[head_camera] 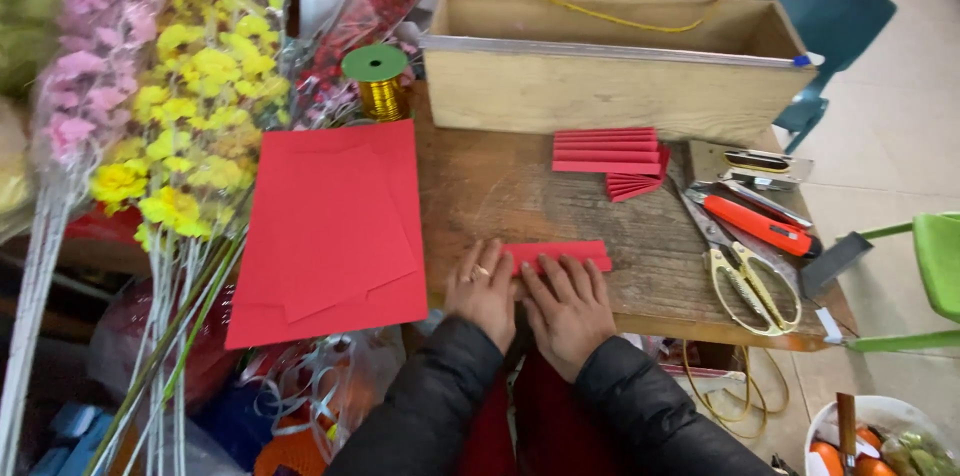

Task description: Folding small rectangular strips of red paper into accordion-style fans.

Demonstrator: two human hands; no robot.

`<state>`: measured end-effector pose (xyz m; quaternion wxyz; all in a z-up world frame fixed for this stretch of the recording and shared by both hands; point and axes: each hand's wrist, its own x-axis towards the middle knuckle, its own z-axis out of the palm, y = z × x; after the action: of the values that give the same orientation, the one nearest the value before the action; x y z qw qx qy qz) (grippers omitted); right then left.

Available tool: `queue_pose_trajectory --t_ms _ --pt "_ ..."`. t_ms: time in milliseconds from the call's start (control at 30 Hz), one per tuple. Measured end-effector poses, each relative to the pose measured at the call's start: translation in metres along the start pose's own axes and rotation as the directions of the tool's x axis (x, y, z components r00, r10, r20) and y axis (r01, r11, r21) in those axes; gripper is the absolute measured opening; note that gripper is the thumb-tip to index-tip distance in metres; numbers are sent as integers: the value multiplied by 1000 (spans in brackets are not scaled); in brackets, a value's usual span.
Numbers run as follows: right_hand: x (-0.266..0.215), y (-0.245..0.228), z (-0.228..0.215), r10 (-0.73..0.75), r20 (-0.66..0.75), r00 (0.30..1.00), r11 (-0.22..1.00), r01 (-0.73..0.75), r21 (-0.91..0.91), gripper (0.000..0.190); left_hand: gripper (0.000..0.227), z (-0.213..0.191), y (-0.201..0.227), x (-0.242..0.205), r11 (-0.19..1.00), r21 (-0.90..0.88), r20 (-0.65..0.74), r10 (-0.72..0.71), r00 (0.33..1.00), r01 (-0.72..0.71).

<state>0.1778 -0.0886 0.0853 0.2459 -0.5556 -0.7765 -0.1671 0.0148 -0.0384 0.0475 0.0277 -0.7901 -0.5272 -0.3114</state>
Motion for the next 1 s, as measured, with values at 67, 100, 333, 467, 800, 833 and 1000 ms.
queue_pose_trajectory --t_ms 67,100,333,467,800,833,1000 --pt "-2 0 4 4 -17 1000 1000 -4 -22 41 42 -14 24 -6 990 -73 -96 110 989 -117" --pt "-3 0 4 8 -12 1000 1000 -8 -22 41 42 -14 24 -8 990 -75 -90 110 990 -117" --pt "-3 1 10 20 -45 999 1000 -20 -8 53 51 -4 15 -12 983 -72 -139 155 978 -166" --pt "0 3 5 -30 -56 998 999 28 -42 55 52 -11 20 -12 985 -80 -94 145 985 -153" --pt "-20 67 -23 54 133 990 975 -23 -223 48 61 -7 20 -19 989 -109 78 110 991 -102" --pt "-23 74 -27 107 185 977 965 -57 -256 48 63 -9 22 -19 991 -102 113 95 989 -84" --pt "-30 83 -32 179 220 959 957 -118 -266 47 77 -22 54 -1 998 -40 235 64 970 -56"
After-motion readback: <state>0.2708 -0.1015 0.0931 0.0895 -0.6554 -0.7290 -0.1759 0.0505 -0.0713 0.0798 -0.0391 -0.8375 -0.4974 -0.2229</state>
